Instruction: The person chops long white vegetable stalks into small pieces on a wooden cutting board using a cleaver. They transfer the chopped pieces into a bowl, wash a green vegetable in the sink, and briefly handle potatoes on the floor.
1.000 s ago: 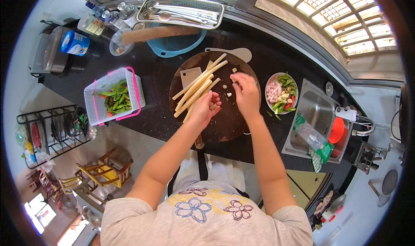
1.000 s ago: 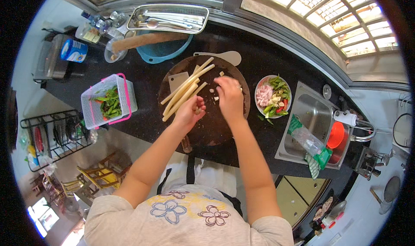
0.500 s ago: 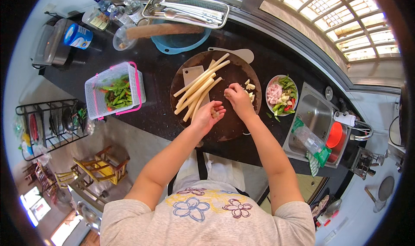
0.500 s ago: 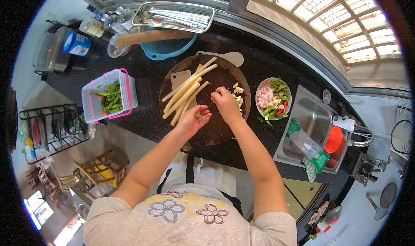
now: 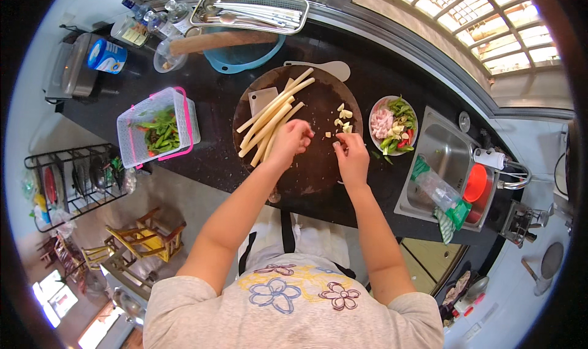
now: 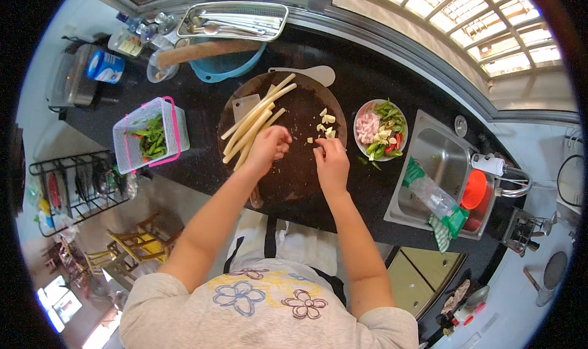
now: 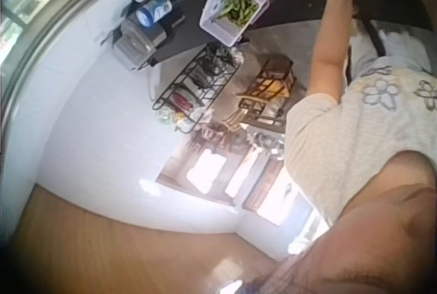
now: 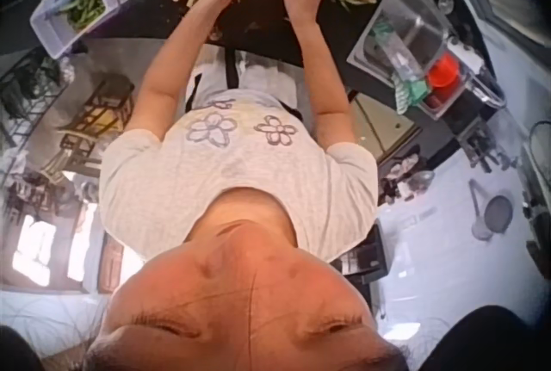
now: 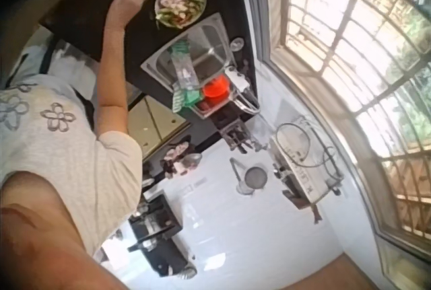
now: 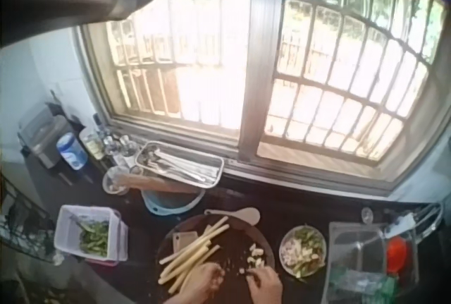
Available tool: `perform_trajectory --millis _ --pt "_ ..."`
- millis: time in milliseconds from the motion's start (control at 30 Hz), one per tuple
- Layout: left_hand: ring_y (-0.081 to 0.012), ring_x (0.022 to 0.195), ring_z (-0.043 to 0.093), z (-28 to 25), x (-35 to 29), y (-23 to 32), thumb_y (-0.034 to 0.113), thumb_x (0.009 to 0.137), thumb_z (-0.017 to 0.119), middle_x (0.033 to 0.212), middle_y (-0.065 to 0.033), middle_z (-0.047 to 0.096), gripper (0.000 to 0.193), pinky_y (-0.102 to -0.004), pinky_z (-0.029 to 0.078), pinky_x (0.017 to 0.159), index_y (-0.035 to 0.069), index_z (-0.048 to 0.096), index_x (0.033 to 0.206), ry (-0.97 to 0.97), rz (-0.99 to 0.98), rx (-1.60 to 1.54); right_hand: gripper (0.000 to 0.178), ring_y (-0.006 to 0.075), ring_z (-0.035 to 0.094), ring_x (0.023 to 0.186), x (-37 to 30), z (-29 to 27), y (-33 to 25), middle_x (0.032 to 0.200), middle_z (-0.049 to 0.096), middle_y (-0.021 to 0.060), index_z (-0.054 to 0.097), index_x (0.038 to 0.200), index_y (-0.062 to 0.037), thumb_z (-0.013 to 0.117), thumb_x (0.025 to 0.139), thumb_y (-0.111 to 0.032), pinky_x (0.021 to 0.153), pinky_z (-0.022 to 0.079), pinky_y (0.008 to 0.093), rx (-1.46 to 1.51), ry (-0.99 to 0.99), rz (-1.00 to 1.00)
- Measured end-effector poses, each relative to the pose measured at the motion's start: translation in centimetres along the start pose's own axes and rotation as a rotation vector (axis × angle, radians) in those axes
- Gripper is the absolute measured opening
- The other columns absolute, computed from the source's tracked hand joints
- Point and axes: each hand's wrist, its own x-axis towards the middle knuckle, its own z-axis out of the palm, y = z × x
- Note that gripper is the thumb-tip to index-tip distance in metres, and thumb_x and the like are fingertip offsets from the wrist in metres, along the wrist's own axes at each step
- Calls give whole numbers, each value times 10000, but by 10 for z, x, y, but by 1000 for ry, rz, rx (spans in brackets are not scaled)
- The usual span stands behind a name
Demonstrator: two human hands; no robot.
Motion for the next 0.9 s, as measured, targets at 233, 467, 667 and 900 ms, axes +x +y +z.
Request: perform_trajectory --millis 233,467,667,900 --pt "-363 774 619 19 37 -17 174 892 597 911 -173 610 120 -450 504 632 67 574 941 30 746 1253 248 331 584 949 0 35 30 1009 573 118 609 991 -19 695 761 12 800 488 404 -230 96 -199" --pt "-390 822 626 35 44 -27 210 907 565 915 -195 589 182 -479 500 659 45 495 935 -163 724 1547 128 371 590 879 -14 43 44 980 554 126 610 945 -78 629 819 -69 738 490 466 -253 165 -113" --pt "-249 674 564 55 15 -8 156 915 497 747 -106 536 127 -361 420 537 65 484 828 -265 252 644 175 241 614 767 -36 -28 9 920 561 110 592 932 -31 675 777 -35 696 504 350 295 285 98" --pt "-229 1032 599 197 -47 -55 275 1006 343 1139 -83 611 348 -386 489 907 67 563 1179 -732 -540 -209 145 246 625 849 -97 -150 11 960 637 73 630 892 -35 689 760 -44 755 507 356 -35 546 -198"
